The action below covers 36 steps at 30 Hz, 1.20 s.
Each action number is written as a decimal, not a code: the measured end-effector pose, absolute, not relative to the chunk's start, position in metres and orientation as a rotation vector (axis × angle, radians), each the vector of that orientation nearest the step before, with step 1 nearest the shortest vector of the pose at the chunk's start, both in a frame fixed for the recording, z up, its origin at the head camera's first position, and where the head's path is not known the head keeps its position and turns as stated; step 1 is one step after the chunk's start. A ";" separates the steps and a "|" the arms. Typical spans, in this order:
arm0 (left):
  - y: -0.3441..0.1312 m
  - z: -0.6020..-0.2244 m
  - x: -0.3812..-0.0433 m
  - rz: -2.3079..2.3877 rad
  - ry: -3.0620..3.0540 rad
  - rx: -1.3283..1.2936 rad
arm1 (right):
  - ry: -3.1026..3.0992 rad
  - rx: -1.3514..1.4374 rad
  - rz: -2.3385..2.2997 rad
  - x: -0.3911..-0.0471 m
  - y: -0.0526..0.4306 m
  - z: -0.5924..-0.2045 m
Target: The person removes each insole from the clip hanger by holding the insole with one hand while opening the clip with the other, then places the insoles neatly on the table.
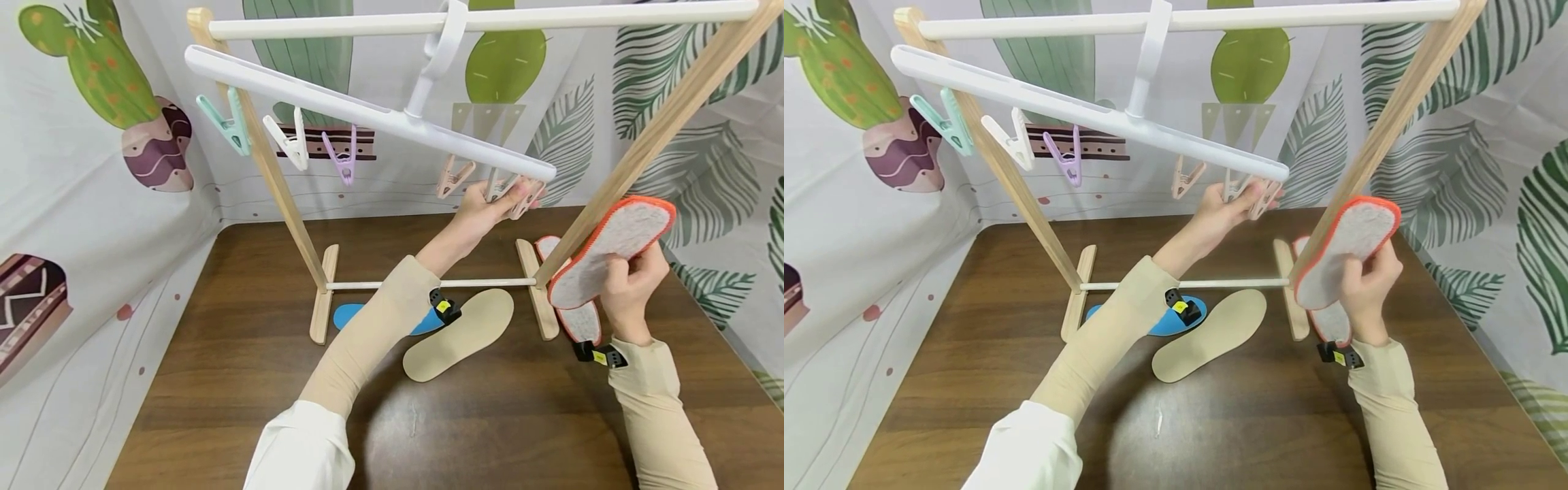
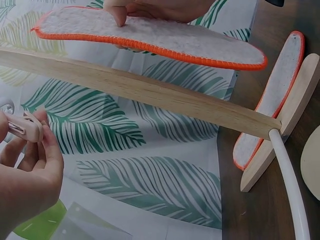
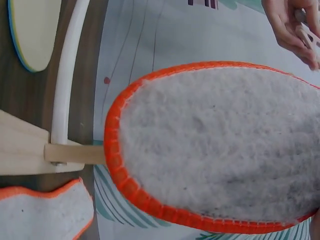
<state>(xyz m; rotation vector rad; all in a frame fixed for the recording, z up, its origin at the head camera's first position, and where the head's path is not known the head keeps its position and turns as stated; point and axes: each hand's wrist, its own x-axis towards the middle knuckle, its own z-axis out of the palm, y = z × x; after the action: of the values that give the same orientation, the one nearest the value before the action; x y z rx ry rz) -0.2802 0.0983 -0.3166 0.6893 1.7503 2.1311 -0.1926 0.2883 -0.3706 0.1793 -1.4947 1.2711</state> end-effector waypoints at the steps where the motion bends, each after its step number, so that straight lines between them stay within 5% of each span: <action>1: 0.098 -0.317 -0.280 2.134 1.728 0.696 | -1.494 0.173 1.266 -0.193 0.289 -0.370; 36: 0.094 -0.313 -0.272 2.196 1.513 0.726 | -1.549 -0.076 1.183 -0.211 0.349 -0.388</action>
<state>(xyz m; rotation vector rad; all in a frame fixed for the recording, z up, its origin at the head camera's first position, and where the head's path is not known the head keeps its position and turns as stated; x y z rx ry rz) -0.2725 0.0939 -0.3130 0.7258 1.5125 2.1957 -0.2110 0.3487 -0.3876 -0.0764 -1.5486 1.1833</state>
